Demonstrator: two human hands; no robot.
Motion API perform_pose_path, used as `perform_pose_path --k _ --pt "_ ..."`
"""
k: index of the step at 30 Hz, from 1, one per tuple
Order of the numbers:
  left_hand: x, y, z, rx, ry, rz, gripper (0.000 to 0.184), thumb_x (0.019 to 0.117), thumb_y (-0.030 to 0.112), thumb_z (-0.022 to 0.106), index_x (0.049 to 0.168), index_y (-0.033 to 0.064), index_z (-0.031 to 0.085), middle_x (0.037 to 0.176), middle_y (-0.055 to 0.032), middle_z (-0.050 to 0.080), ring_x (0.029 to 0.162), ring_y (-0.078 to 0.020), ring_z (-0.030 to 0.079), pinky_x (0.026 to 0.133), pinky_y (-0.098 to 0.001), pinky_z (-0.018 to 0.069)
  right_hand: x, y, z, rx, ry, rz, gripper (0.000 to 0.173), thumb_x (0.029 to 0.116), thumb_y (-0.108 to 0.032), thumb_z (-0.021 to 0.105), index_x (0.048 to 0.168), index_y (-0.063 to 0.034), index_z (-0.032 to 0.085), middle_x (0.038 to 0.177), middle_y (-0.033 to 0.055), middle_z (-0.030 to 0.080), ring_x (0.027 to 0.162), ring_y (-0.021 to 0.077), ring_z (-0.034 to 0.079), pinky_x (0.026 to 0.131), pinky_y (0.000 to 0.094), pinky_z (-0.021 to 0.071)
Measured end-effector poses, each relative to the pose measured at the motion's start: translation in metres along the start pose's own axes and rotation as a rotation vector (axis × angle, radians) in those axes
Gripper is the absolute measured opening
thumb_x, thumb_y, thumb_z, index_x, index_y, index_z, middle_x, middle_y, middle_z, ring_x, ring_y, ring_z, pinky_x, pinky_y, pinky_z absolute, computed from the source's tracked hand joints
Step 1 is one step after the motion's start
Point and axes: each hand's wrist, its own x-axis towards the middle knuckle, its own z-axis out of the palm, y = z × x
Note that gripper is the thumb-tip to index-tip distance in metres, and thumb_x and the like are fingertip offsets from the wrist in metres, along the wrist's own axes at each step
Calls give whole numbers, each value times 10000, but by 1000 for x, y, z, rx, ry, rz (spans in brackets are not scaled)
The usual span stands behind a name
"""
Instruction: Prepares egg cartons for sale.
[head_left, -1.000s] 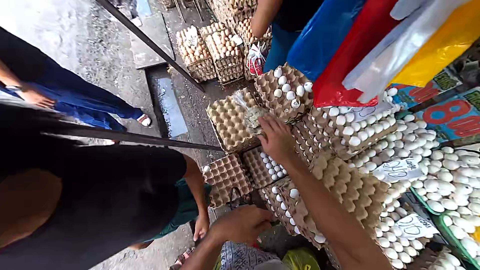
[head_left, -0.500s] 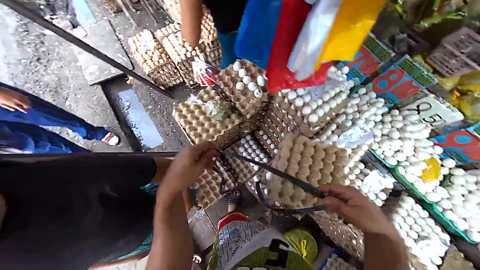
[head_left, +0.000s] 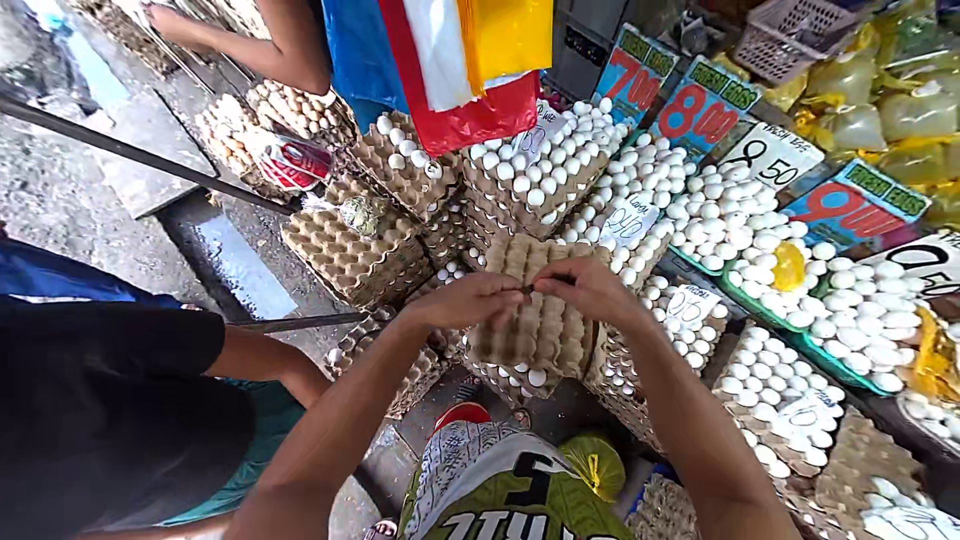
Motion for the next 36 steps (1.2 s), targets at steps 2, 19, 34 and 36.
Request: perform_pose_path --k 2,19,34,36 --pt "23 -6 -23 139 -56 -22 322 1108 246 414 1083 66 680 761 -21 613 600 -98 517 562 -285 448 -4 30 -37 22 -29 32 245 1019 -255 624 1097 -59 749 855 23 706 700 75 607 676 309 540" --pt "134 -214 -57 129 308 -833 331 997 215 589 1231 -19 613 1101 -267 669 942 -398 685 808 -597 556 39 193 -41 -123 443 1211 449 1046 -389 516 1242 -10 657 1221 261 660 1079 393 676 909 597 546" --pt "107 -172 -39 -760 417 -831 249 1074 255 469 1126 46 595 767 -56 598 575 -135 565 539 -292 512 -11 187 -15 691 1003 1208 242 990 -208 583 1160 -36 589 945 137 609 792 244 598 661 463 522" --pt "107 -182 -35 -776 417 -807 203 1056 220 492 1067 43 589 735 -46 584 568 -132 559 553 -288 514 -20 190 -7 803 1100 1211 208 968 -154 572 1143 -45 553 920 131 567 751 237 560 615 445 496"
